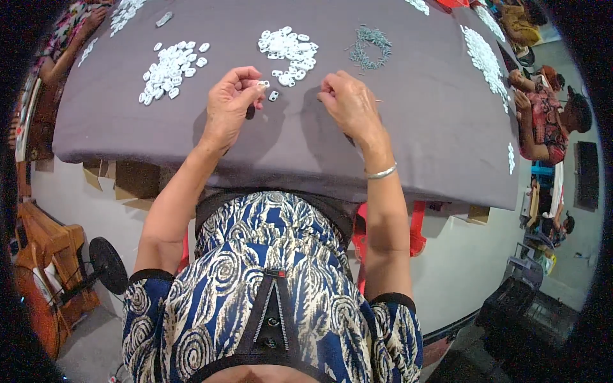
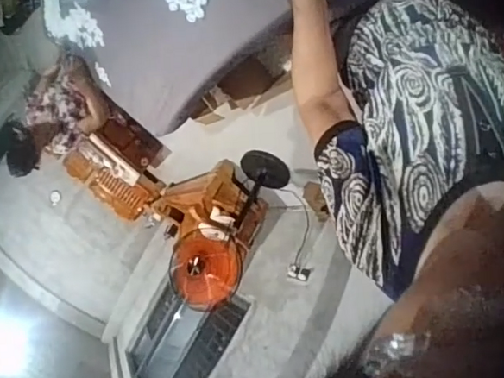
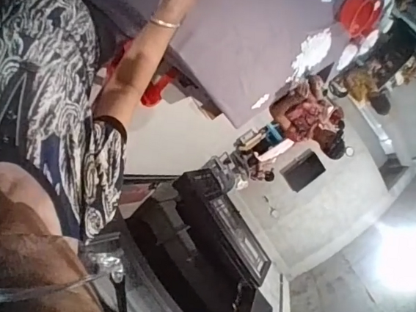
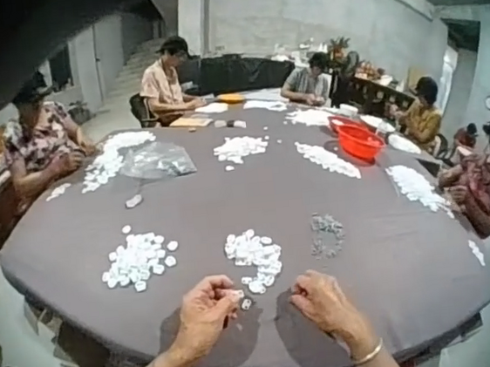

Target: The person repeatedly picks up small plastic components from piles on the table and snaps them together by hand.

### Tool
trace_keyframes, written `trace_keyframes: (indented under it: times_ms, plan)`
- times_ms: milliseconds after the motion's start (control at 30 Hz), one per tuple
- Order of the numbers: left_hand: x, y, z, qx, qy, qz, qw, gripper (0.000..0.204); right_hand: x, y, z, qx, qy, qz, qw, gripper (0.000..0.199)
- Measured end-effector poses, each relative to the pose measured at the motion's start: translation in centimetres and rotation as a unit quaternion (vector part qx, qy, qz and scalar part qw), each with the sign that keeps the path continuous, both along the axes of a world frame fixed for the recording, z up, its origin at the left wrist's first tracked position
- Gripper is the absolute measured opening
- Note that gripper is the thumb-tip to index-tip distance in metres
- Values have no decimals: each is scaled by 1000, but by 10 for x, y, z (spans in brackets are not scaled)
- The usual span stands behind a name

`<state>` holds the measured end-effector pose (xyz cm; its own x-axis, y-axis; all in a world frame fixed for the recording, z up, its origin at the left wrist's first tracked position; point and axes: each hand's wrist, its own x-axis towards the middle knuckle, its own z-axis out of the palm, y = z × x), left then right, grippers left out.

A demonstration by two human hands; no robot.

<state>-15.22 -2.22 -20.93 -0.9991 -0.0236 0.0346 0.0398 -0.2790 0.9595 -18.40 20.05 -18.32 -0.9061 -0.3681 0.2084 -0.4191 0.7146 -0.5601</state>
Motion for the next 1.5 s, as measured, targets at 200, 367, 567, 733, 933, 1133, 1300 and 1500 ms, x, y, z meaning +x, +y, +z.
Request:
trace_keyframes:
  times_ms: [200,367,567,733,933,1133,1300,1500]
  plan:
    - [6,12,5,3,-33,-19,999,21,4,-9,-2,-7,35,25,999,10]
    - [6,16,-4,-1,-27,-40,999,22,12,-26,2,-159,-85,30,983,10]
    - [7,17,-5,-43,-14,-62,997,23,16,-41,4,-386,-263,18,884,8]
    - [8,18,1,-51,-13,-65,996,21,12,-42,-10,-432,-284,22,856,11]
    - [7,16,0,-70,-5,-86,994,25,11,-41,-9,-405,-302,15,863,13]
    - [8,14,3,-77,-10,-112,991,29,9,-37,-10,-397,-305,37,865,14]
    - [7,13,2,-78,-9,-120,990,31,11,-39,-6,-371,-313,30,874,14]
    - [8,13,2,-86,-8,-118,989,32,11,-38,-5,-368,-319,39,873,14]
